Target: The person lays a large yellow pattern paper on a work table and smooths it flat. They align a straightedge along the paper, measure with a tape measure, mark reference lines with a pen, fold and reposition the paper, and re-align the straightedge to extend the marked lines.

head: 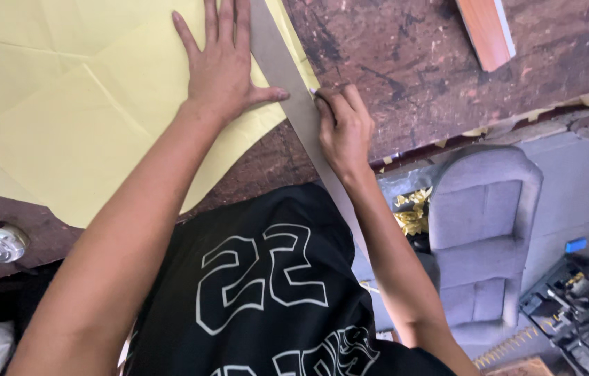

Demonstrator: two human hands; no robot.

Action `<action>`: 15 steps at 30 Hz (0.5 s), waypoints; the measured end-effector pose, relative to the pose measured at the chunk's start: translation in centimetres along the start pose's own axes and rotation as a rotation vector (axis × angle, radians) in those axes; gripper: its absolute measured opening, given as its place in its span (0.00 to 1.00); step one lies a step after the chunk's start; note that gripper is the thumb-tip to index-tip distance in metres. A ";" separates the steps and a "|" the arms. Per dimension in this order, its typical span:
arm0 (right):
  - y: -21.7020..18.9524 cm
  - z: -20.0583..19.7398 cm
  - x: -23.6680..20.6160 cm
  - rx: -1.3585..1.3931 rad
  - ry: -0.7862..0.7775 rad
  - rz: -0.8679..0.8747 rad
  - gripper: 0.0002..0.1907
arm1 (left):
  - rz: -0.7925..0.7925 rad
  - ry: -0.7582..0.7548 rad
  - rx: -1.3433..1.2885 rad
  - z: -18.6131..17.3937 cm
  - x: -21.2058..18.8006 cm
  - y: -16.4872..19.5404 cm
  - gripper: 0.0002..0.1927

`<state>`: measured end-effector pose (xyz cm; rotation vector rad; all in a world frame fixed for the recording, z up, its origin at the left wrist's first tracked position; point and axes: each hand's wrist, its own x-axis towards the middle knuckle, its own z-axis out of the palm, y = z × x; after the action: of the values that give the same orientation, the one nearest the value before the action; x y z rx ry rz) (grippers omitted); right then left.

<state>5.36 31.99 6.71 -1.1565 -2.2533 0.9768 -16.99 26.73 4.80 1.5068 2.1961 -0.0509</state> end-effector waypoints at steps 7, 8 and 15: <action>0.2 -0.1 0.0 -0.024 -0.040 0.020 0.07 | 0.015 0.029 0.003 0.5 0.1 -0.3 0.78; 0.2 -0.2 0.0 -0.019 -0.043 0.010 0.07 | 0.021 0.038 0.005 0.6 0.1 -0.3 0.79; 0.0 0.3 2.3 -0.041 -0.061 -0.097 0.07 | 0.026 0.035 0.001 0.8 0.4 -0.5 0.79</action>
<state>3.86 33.78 6.62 -1.0366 -2.3640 0.9434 -17.23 26.68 3.81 1.5470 2.2035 -0.0177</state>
